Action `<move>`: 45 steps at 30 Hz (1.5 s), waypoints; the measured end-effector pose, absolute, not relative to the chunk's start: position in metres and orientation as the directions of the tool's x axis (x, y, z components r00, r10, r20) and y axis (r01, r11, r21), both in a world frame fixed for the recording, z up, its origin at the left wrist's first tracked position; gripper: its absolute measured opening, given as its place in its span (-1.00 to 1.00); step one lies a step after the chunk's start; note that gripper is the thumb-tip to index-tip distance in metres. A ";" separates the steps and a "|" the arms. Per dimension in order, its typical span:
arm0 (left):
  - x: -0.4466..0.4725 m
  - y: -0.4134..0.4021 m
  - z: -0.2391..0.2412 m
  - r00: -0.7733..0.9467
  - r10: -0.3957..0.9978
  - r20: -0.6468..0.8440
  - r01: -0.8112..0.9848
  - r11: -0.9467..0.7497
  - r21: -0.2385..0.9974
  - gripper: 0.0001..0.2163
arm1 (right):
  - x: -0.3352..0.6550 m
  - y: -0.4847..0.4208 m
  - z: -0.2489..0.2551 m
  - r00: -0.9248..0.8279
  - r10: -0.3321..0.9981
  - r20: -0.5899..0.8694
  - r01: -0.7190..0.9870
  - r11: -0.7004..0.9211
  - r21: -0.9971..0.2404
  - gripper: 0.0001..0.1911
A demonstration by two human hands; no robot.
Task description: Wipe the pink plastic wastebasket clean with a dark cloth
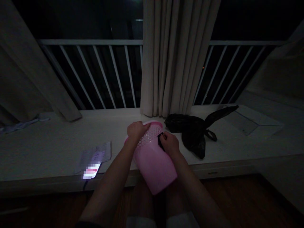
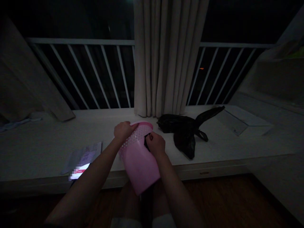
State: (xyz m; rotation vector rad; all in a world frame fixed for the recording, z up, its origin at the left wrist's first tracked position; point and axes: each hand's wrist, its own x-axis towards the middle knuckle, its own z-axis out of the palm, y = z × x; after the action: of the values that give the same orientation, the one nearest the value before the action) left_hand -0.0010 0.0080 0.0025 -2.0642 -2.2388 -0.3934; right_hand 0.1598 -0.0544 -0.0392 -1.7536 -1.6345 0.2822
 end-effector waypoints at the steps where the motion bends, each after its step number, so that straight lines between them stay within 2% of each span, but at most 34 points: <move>1: -0.001 0.010 0.003 -0.094 0.971 0.220 0.988 0.065 0.139 -0.32 | 0.160 -0.052 -0.039 0.176 0.937 0.303 0.782 0.054 -0.621 -0.74; 11: -0.002 0.018 0.001 -0.115 0.972 0.205 0.987 0.088 0.134 -0.28 | 0.157 -0.051 -0.042 -0.033 0.898 0.440 0.790 0.293 -0.539 -0.75; 23: -0.012 0.007 0.002 -0.150 0.970 0.190 0.978 0.116 0.175 -0.31 | 0.149 -0.057 -0.039 0.099 0.927 0.363 0.798 0.144 -0.585 -0.75; 27: -0.016 0.004 0.001 -0.170 0.967 0.189 0.974 0.137 0.178 -0.29 | 0.147 -0.058 -0.039 0.099 0.927 0.363 0.804 0.140 -0.578 -0.75; 37: -0.018 0.000 0.001 -0.183 0.965 0.188 0.971 0.147 0.188 -0.29 | 0.146 -0.062 -0.041 -0.146 0.867 0.476 0.777 0.398 -0.487 -0.79; 40: -0.019 0.001 0.001 -0.184 0.967 0.177 0.970 0.149 0.194 -0.29 | 0.146 -0.062 -0.040 -0.090 0.887 0.453 0.789 0.341 -0.511 -0.78; 45: -0.018 0.002 0.000 -0.179 0.968 0.175 0.971 0.146 0.188 -0.28 | 0.146 -0.060 -0.038 0.126 0.924 0.361 0.803 0.119 -0.584 -0.74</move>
State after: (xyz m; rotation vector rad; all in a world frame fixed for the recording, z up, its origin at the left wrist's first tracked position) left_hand -0.0184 0.0018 -0.0003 -2.0046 -2.3681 -0.4049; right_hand 0.1458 -0.0596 -0.0385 -1.6969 -1.6906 0.2167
